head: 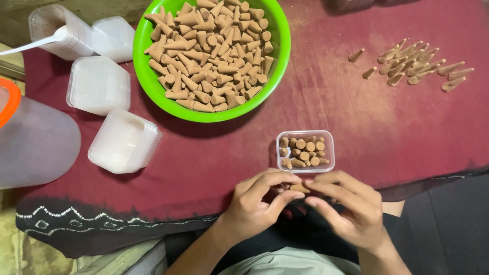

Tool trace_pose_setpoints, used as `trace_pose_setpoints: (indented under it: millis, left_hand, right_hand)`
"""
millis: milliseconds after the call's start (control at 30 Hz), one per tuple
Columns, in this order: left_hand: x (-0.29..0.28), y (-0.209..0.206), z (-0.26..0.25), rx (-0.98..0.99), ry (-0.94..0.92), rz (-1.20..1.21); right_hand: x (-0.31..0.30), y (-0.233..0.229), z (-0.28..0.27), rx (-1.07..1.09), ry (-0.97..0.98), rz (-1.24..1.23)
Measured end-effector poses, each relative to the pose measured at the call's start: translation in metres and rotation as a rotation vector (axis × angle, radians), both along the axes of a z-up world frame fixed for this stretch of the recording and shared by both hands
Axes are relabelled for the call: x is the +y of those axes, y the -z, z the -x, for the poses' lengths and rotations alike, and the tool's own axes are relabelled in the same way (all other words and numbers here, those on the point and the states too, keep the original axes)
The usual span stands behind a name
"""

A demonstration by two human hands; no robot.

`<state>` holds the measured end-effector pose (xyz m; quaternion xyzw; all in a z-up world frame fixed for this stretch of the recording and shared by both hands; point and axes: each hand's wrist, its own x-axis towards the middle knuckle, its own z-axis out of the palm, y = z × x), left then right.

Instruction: Packing incense cones from a bowl and a table surface into small plastic containers.

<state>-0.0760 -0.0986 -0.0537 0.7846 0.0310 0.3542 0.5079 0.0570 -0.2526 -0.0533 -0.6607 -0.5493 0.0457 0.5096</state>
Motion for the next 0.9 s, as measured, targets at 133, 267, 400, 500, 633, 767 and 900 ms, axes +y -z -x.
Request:
trace_pose_setpoints:
  millis: [133,267,400,500,633,767,900]
  left_hand:
    - [0.013,-0.008,-0.021,-0.014,0.096,-0.059]
    - [0.04,-0.005,-0.049,0.167,0.168,-0.245]
    - [0.062,0.0,-0.075,0.674,0.213,-0.231]
    - [0.068,0.002,-0.087,0.772,0.266,-0.255]
    - [0.074,0.006,-0.095,0.752,0.278,-0.197]
    - [0.076,0.007,-0.097,0.748,0.3,-0.164]
    - [0.082,0.019,-0.099,0.592,0.377,-0.035]
  right_hand:
    - [-0.007,0.013,-0.009,0.141,0.07,-0.04]
    - [-0.017,0.028,-0.018,0.215,0.19,-0.101]
    - [-0.024,0.039,-0.022,0.242,0.273,-0.108]
    - [-0.027,0.042,-0.019,0.248,0.311,-0.074]
    - [-0.019,0.03,-0.022,0.128,0.297,-0.065]
    - [-0.002,0.014,-0.025,-0.111,0.233,-0.069]
    - [0.017,0.006,-0.03,-0.259,0.211,-0.073]
